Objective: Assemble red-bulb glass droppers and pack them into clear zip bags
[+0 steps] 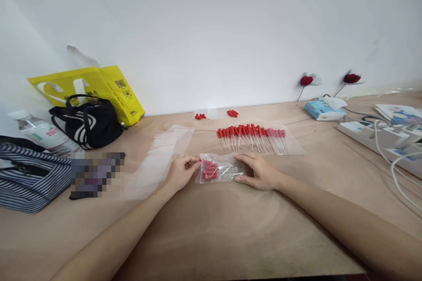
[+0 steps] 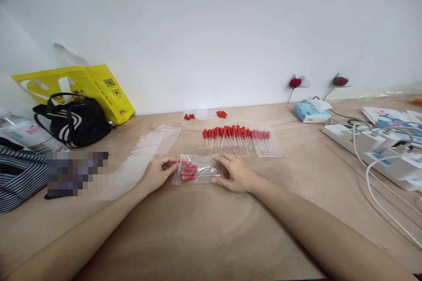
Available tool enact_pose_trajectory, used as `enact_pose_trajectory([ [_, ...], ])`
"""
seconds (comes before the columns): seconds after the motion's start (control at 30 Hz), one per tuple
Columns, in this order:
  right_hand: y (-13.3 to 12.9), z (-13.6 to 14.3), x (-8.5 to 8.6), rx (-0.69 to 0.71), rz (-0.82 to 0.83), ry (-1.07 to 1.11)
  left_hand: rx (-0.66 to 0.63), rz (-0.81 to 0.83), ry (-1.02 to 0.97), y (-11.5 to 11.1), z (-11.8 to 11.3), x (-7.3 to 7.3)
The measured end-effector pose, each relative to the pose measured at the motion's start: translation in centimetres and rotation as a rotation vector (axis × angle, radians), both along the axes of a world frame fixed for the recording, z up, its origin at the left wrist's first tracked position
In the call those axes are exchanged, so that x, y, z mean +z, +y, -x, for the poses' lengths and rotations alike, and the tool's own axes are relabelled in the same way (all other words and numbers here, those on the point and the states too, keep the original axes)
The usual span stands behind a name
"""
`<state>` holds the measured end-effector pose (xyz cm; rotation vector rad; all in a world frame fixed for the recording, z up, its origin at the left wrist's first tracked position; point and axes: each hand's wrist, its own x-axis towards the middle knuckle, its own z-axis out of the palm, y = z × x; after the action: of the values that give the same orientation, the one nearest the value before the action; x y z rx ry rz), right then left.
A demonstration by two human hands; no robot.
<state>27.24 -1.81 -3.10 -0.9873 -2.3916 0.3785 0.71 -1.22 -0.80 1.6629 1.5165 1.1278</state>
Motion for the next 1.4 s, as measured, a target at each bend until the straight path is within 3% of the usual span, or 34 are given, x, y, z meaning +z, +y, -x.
enact_pose_trajectory([
  [0.17, 0.1, 0.1, -0.2, -0.017, -0.021, 0.014, -0.03, -0.121, 0.214, -0.3, -0.1, -0.3],
  [0.4, 0.1, 0.1, 0.1, -0.018, -0.026, -0.027, -0.271, -0.093, 0.357, 0.0, 0.4, -0.8],
  [0.67, 0.2, 0.0, -0.2, -0.014, -0.033, -0.031, -0.409, -0.132, 0.522, -0.1, 0.5, -0.9],
  [0.87, 0.2, 0.0, -0.2, -0.006, -0.036, -0.011, -0.421, -0.094, 0.466, -0.3, 0.5, -0.2],
  [1.03, 0.1, 0.0, -0.1, -0.014, -0.032, -0.031, -0.314, -0.048, 0.322, 0.0, 0.7, -0.7],
  [1.23, 0.1, 0.0, 0.0, -0.014, -0.038, -0.033, -0.168, -0.007, 0.332, 0.0, 0.9, -1.1],
  [1.4, 0.1, 0.0, -0.1, -0.016, -0.038, -0.04, -0.288, -0.034, 0.387, -0.2, 0.7, -0.8],
])
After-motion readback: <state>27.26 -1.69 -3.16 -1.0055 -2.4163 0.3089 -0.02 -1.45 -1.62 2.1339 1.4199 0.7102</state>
